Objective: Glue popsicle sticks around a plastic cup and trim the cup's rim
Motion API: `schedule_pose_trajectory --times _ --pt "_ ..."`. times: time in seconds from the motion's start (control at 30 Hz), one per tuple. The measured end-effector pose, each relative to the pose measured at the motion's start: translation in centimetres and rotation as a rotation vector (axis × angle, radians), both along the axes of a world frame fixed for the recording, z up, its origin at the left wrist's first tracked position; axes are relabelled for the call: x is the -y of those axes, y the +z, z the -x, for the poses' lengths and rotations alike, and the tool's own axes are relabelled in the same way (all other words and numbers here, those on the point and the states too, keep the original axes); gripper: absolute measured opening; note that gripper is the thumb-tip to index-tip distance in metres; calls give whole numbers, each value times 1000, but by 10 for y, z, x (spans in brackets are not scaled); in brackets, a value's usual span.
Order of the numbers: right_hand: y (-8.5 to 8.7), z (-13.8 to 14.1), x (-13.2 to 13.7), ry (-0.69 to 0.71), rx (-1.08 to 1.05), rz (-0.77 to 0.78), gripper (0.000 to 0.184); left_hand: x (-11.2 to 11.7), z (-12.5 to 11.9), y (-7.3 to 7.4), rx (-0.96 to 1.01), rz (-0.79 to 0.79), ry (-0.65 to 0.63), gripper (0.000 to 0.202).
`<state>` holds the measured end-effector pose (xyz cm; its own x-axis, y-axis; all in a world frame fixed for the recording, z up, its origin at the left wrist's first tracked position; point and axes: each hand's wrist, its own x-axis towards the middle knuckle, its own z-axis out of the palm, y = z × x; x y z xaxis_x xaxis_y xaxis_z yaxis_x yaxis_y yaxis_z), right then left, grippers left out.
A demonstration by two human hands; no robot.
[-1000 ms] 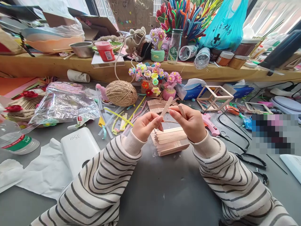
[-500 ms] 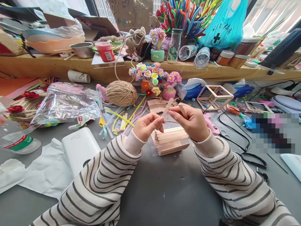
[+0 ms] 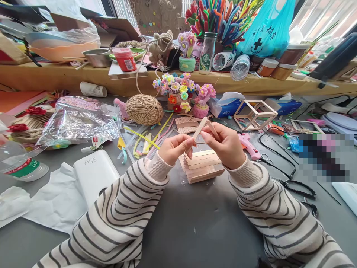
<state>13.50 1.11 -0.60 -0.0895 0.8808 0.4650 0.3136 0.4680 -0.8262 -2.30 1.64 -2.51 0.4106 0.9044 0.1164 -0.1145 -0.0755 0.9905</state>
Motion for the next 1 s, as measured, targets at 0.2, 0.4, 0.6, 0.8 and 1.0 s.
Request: schedule_pose_trajectory --times 0.2,0.4,0.6,0.8,1.0 --pt "1 -3 -3 69 -48 14 11 -1 -1 1 72 95 -5 34" --pt "2 -8 -5 106 -27 63 16 -1 -1 2 18 53 32 33" --pt "4 -9 -5 83 6 40 13 -1 0 0 -7 13 12 28" --pt "4 -5 -1 62 -36 39 9 0 2 0 0 -37 -1 25" --pt "1 3 5 38 -74 48 7 2 1 2 21 -28 -19 25"
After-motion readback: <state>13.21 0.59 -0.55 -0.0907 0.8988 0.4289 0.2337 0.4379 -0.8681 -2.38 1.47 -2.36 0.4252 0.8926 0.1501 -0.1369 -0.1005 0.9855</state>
